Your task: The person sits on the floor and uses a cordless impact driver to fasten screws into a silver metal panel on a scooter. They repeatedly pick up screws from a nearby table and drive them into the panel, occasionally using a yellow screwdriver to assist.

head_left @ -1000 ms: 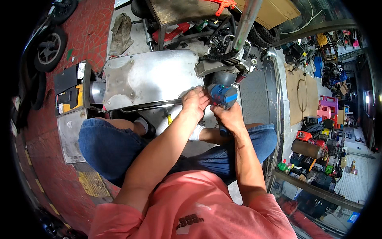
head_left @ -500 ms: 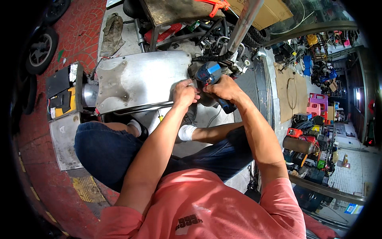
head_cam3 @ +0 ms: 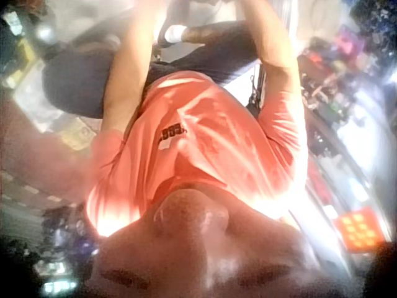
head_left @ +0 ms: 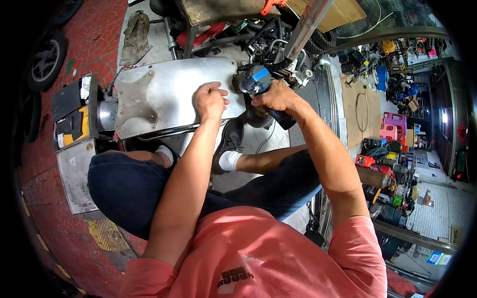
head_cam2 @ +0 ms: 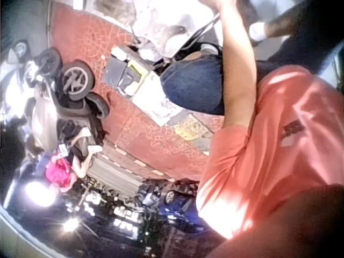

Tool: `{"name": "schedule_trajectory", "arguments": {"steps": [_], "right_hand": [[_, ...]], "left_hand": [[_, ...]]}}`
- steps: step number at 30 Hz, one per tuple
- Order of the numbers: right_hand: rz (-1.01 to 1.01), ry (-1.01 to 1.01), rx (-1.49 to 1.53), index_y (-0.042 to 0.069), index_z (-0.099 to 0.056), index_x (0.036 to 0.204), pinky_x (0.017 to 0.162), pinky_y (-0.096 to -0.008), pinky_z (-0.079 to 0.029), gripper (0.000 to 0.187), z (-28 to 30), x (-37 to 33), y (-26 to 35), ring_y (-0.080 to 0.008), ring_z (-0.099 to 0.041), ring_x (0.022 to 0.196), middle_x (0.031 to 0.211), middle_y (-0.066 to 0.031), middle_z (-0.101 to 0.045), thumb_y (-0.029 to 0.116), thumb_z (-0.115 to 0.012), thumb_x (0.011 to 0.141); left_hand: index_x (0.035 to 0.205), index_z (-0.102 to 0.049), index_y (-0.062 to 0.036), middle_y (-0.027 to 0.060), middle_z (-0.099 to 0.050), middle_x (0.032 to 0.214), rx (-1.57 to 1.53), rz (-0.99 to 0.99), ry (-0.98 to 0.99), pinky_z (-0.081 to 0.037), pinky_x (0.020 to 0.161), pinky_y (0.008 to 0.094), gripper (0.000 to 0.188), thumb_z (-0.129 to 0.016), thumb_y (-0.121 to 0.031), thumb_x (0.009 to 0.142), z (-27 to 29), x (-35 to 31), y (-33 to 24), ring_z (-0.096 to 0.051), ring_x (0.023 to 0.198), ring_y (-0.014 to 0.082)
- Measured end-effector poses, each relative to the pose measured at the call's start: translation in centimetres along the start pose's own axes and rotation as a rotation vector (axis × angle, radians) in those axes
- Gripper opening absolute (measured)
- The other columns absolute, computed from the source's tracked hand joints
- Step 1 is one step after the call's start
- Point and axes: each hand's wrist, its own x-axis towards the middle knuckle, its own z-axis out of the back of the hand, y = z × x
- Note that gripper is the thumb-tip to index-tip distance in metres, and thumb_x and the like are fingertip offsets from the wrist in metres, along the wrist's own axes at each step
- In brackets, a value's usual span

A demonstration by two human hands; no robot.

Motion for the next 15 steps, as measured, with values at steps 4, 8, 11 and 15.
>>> {"name": "schedule_trajectory", "arguments": {"steps": [4, 8, 11, 15], "right_hand": [[-0.014, 0.022, -0.053, -0.003, -0.078, 0.094, 0.079, -0.0389, -0.057, 0.043, 0.35, 0.03, 0.51, -0.0289, -0.072, 0.084, 0.09, -0.0184, -0.077, 0.032, -0.08, 0.07], [-0.012, 0.011, -0.093, -0.006, -0.077, 0.093, 0.08, -0.0397, -0.057, 0.045, 0.22, 0.4, 0.3, -0.0326, -0.074, 0.085, 0.091, -0.0217, -0.077, 0.033, -0.078, 0.069], [-0.013, 0.01, -0.068, -0.007, -0.077, 0.094, 0.08, -0.0399, -0.058, 0.046, -0.04, 0.85, -0.45, -0.0334, -0.074, 0.087, 0.092, -0.0222, -0.077, 0.033, -0.077, 0.07], [-0.015, -0.012, -0.129, -0.008, -0.077, 0.096, 0.081, -0.0403, -0.058, 0.049, -0.03, 0.83, 0.07, -0.0344, -0.075, 0.09, 0.094, -0.024, -0.077, 0.034, -0.077, 0.071]], "left_hand": [[0.123, -0.068, 0.0046, 0.0162, -0.075, 0.091, -0.028, 0.014, -0.006, -0.051, 0.045, 0.0298, 0.032, -0.046, -0.003, 0.101, 0.36, 0.56, 0.33, -0.066, 0.058, 0.0175], [0.128, -0.065, 0.0044, 0.0157, -0.073, 0.095, -0.005, 0.034, 0.044, -0.052, 0.054, 0.0299, 0.034, -0.047, -0.006, 0.102, 0.45, 0.22, 0.11, -0.064, 0.065, 0.0163], [0.129, -0.064, 0.0048, 0.0157, -0.073, 0.096, 0.003, 0.053, 0.06, -0.052, 0.054, 0.0298, 0.033, -0.048, -0.008, 0.103, 0.37, 0.2, -0.2, -0.065, 0.066, 0.0164], [0.13, -0.064, 0.0053, 0.0156, -0.073, 0.097, 0.011, 0.054, 0.072, -0.053, 0.055, 0.0296, 0.034, -0.047, -0.007, 0.103, 0.55, 0.15, -0.36, -0.065, 0.066, 0.0164]]}}
